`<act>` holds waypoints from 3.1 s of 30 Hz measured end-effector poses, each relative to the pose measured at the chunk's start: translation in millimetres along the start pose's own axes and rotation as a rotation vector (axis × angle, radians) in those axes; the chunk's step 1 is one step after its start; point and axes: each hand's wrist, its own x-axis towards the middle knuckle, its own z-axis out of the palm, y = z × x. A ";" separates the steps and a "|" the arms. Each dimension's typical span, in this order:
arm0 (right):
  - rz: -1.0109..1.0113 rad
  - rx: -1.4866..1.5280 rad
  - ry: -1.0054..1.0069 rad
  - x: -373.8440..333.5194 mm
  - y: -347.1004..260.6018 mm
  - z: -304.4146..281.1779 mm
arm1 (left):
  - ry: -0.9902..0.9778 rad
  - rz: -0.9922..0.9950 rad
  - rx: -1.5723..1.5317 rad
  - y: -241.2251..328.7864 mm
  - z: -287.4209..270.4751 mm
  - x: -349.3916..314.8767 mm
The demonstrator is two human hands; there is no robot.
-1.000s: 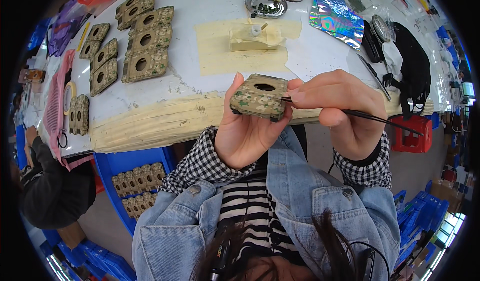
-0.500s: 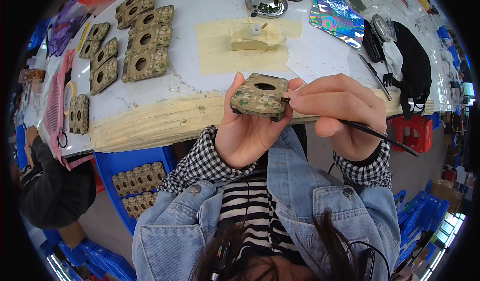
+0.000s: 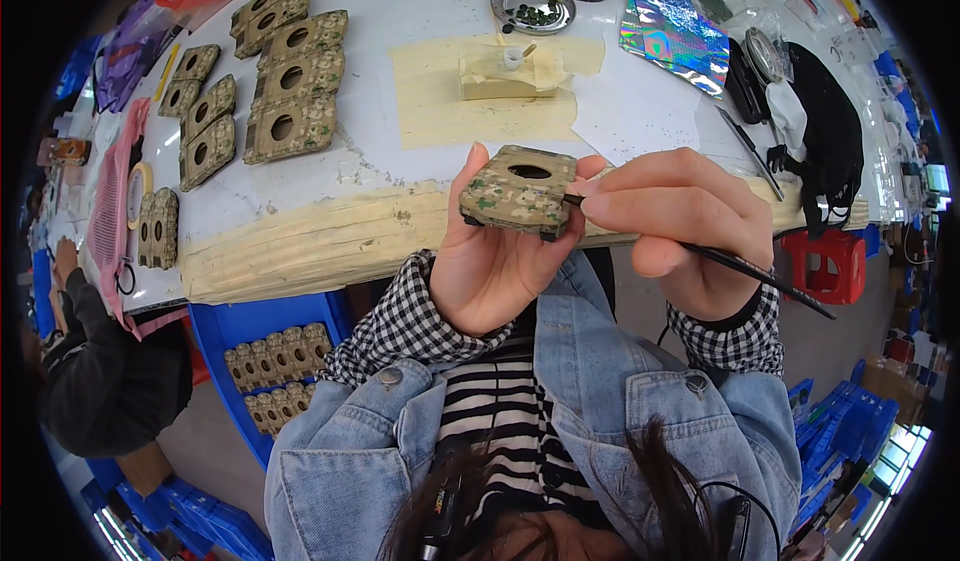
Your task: Decorating and detailing small toy tank models at a factory workbench.
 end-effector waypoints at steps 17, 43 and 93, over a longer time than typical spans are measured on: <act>0.012 0.075 0.018 -1.7 1.6 -1.3 | -0.067 -0.050 -0.085 0.1 -0.1 0.0; -0.040 0.164 0.095 -4.8 9.6 1.0 | -0.073 -0.051 -0.131 -0.6 0.4 -0.8; 0.312 0.530 0.300 32.9 14.8 48.0 | 0.030 0.225 0.191 24.8 12.2 -15.8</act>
